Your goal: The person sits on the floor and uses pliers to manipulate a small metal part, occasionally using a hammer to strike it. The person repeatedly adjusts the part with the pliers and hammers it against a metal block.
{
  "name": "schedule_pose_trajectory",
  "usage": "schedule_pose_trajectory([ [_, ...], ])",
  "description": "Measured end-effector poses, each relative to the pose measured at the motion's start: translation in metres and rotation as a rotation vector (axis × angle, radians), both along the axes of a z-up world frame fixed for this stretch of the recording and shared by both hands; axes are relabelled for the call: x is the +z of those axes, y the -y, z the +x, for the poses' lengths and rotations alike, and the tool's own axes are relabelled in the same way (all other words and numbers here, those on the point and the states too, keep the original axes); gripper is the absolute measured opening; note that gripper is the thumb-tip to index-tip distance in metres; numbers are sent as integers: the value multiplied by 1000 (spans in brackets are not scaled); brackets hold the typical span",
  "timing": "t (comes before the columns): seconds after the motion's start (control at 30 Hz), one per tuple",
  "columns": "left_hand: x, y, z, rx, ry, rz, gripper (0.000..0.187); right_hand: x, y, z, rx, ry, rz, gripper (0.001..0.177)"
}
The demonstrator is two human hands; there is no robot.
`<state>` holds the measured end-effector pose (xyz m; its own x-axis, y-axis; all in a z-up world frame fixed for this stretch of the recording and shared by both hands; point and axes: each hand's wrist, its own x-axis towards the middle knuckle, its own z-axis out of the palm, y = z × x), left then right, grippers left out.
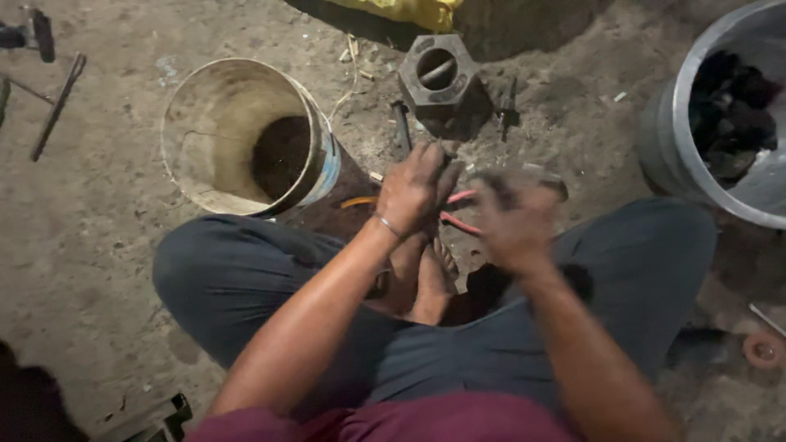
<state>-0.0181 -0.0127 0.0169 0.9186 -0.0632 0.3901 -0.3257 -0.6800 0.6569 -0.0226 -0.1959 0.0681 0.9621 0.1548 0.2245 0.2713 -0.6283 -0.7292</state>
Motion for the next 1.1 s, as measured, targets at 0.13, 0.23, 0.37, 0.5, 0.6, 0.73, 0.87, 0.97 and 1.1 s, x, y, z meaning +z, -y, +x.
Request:
schedule_pose_trajectory([
  [0.13,-8,6,0,45,-14,-2,21,6,14,9,-8,-207,284,14],
  [0.23,-26,-9,17,151,124,-43,19,-2,-5,-25,164,27,-1,17],
  [0.37,-21,-56,33,420,-328,-754,31,-9,-19,-35,348,73,-36,20],
  [0.5,12,-73,21,270,65,-330,46,-1,3,8,190,-148,-198,17],
  [0.6,26,-51,9,65,-106,-486,42,2,6,21,216,-36,-244,29],
  [0.73,20,-22,7,72,-565,-1003,39,-8,-15,5,215,79,24,39],
  [0.87,13,-22,13,-41,-620,-1065,38,-13,-19,3,154,-226,272,14],
  [0.97,4,-19,19,-141,-582,-996,32,-9,-11,13,24,-148,294,9],
  [1.1,-17,-7,14,-193,-689,-843,34,0,-1,19,-12,-125,338,8],
])
